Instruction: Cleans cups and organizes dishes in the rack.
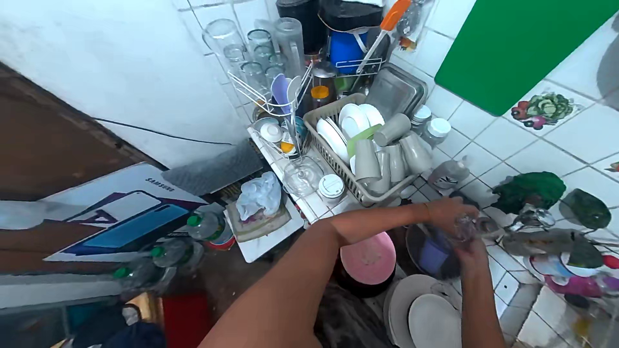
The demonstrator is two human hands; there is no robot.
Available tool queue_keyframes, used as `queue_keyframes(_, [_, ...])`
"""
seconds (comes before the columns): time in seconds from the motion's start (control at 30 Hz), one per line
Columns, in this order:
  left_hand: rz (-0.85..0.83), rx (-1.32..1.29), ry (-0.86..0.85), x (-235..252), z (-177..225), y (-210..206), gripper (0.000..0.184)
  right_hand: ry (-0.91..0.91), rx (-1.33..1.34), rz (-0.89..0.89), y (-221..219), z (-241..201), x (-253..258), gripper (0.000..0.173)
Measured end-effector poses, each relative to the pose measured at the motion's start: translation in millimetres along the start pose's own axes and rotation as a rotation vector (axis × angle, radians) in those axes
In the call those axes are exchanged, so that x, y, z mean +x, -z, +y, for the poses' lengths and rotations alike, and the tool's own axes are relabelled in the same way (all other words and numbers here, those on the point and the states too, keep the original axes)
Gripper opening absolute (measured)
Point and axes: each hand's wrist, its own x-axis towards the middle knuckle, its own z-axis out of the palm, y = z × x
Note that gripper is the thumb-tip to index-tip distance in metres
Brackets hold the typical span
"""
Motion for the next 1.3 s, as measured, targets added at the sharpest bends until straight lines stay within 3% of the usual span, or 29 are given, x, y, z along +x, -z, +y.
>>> queue_keyframes(0.1, [0.100, -0.298, 0.061, -34.8, -1.9, 48.8, 0.062, -0.014, -0.068, 0.015, -7.8, 0.6, -0.4, 0.025])
queue_keyframes(0.17, [0.195, -0.511, 0.124, -62.6, -4.5, 82.2, 0.054, 0.025, -0.251, 0.042, -9.1, -0.9, -3.8, 0.030])
queue_keyframes(0.23, [0.335, -0.551, 0.089, -97.6, -9.1, 125.1, 0.053, 0.120, -0.494, 0.051, -6.5, -1.5, -2.8, 0.037])
queue_keyframes(0.4, [0.778, -0.175, 0.116, -219.0, -8.2, 254.9, 0.060, 0.486, -1.106, -0.090, 19.9, 2.5, 2.2, 0.036])
queue_keyframes(0.5, [0.981, 0.132, 0.371, -289.2, -10.2, 325.3, 0.067, 0.482, -1.317, -0.134, 31.0, 11.5, 8.5, 0.034])
queue_keyframes(0.63, [1.102, 0.217, 0.684, -349.8, -42.0, 388.3, 0.071, 0.437, -1.407, -0.108, 36.0, 24.4, 14.2, 0.037])
queue_keyframes(0.77, [1.122, 0.254, 0.858, -373.5, -66.5, 412.4, 0.071, 0.378, -1.489, -0.089, 35.4, 26.6, 13.9, 0.042])
queue_keyframes(0.93, [1.023, 0.351, 1.022, -376.8, -85.1, 422.2, 0.073, 0.325, -1.612, -0.102, 35.0, 23.9, 8.8, 0.043])
queue_keyframes(1.13, [0.961, 0.369, 1.093, -376.4, -101.5, 426.3, 0.072, 0.320, -1.623, -0.142, 26.5, 16.3, -2.8, 0.040])
queue_keyframes(1.23, [0.788, 0.448, 0.971, -381.0, -117.4, 415.6, 0.072, 0.285, -1.553, -0.090, 23.1, 11.4, -8.7, 0.035])
queue_keyframes(1.27, [0.722, 0.466, 0.986, -374.5, -120.7, 410.0, 0.069, 0.300, -1.531, -0.057, 31.2, 12.2, -1.9, 0.033])
queue_keyframes(1.3, [0.826, 0.348, 1.121, -351.6, -114.3, 397.9, 0.065, 0.320, -1.524, -0.027, 39.2, 12.7, 3.2, 0.031])
